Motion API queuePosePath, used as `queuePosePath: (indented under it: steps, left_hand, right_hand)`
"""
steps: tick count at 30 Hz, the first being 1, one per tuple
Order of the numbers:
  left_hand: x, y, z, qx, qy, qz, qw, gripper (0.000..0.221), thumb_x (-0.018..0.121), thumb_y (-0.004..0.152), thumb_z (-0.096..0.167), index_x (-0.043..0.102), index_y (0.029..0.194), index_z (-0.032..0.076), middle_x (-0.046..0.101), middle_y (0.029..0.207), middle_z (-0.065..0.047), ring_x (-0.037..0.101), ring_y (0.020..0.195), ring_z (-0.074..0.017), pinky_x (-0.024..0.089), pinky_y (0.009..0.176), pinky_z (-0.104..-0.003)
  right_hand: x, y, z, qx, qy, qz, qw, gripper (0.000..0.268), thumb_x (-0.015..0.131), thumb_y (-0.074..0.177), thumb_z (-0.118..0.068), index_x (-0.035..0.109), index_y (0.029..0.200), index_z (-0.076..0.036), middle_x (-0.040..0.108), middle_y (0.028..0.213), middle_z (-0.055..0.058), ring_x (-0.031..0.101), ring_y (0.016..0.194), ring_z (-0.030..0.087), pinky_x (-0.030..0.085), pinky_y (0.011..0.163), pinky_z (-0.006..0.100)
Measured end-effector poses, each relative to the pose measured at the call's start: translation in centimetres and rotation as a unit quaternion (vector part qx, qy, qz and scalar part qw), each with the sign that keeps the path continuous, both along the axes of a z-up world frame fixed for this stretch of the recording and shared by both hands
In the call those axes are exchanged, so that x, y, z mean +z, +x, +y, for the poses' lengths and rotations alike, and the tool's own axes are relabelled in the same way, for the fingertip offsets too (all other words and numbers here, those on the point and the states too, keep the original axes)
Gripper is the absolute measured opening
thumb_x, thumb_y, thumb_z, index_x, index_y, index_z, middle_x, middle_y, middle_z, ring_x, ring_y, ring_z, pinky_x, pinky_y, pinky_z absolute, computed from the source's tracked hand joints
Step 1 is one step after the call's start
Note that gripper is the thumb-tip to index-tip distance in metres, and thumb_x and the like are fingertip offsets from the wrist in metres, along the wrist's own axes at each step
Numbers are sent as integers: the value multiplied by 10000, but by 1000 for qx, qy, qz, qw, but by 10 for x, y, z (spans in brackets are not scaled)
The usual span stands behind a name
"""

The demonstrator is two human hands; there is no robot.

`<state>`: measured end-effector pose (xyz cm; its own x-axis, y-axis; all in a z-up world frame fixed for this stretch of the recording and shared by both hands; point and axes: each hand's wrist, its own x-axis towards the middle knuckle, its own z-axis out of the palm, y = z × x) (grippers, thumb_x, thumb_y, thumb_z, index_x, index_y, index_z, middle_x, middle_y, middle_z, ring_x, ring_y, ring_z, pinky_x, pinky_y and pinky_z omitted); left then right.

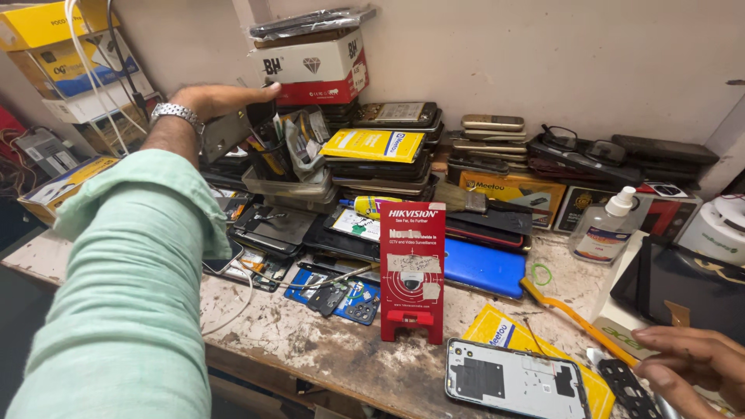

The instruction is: The person cleans the interior of a disassembled smartphone using a yellow plastic tool and tweezers. They scrape adhesive residue from the phone's frame and battery area, then use tweezers to remove small debris from the internal components.

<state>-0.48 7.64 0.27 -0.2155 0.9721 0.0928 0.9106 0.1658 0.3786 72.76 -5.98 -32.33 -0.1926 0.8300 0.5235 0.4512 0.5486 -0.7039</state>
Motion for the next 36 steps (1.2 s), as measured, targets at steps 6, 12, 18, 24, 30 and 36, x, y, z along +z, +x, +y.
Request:
queuePosePath:
  steps: [6,12,18,24,30,36]
  left_hand:
    - [14,-1,-21,85,-1,-172,981,904,653,851,766,651,1281,-29,685,1101,-302,676,830,-385,556,693,-505]
    - [39,32,-78,28,62,-270,960,751,636,861,746,692,1113,40,706,848,-126,661,609,-242,525,502,-369]
    - [6,59,-78,-14,3,-235,972,768,615,852,719,661,1188,30,710,902,-188,689,635,-261,557,532,-386]
    - [0,55,-47,-125,48,-160,978,872,566,913,817,594,1403,96,680,1166,-88,695,981,-179,560,777,-342]
    - [9,59,-36,-26,-71,-236,969,883,527,831,785,607,1313,50,697,951,-276,722,787,-373,592,651,-512]
    - [2,66,-20,-27,-30,-195,980,803,595,796,780,672,1136,57,742,893,-183,743,673,-277,604,588,-425]
  right_hand:
    - [-9,6,2,-12,13,-5,1000,282,701,922,-182,691,1150,-16,713,1246,186,790,990,270,591,894,398]
    - [-15,5,7,-23,14,32,999,298,672,954,-193,647,1177,3,700,1243,189,777,969,265,601,850,391]
    - [-8,5,8,21,4,8,1000,275,698,929,-168,696,1149,-4,721,1227,189,802,970,273,607,846,395]
    - [-15,12,4,8,13,14,1000,272,691,929,-155,692,1155,-3,735,1215,182,805,951,267,620,789,381]
    - [-20,14,6,8,36,14,999,263,689,940,-157,692,1156,-8,748,1191,169,815,915,241,632,734,341]
    - [-7,10,-7,-38,-16,3,999,314,697,904,-121,675,1190,5,759,1174,174,810,941,251,622,796,373]
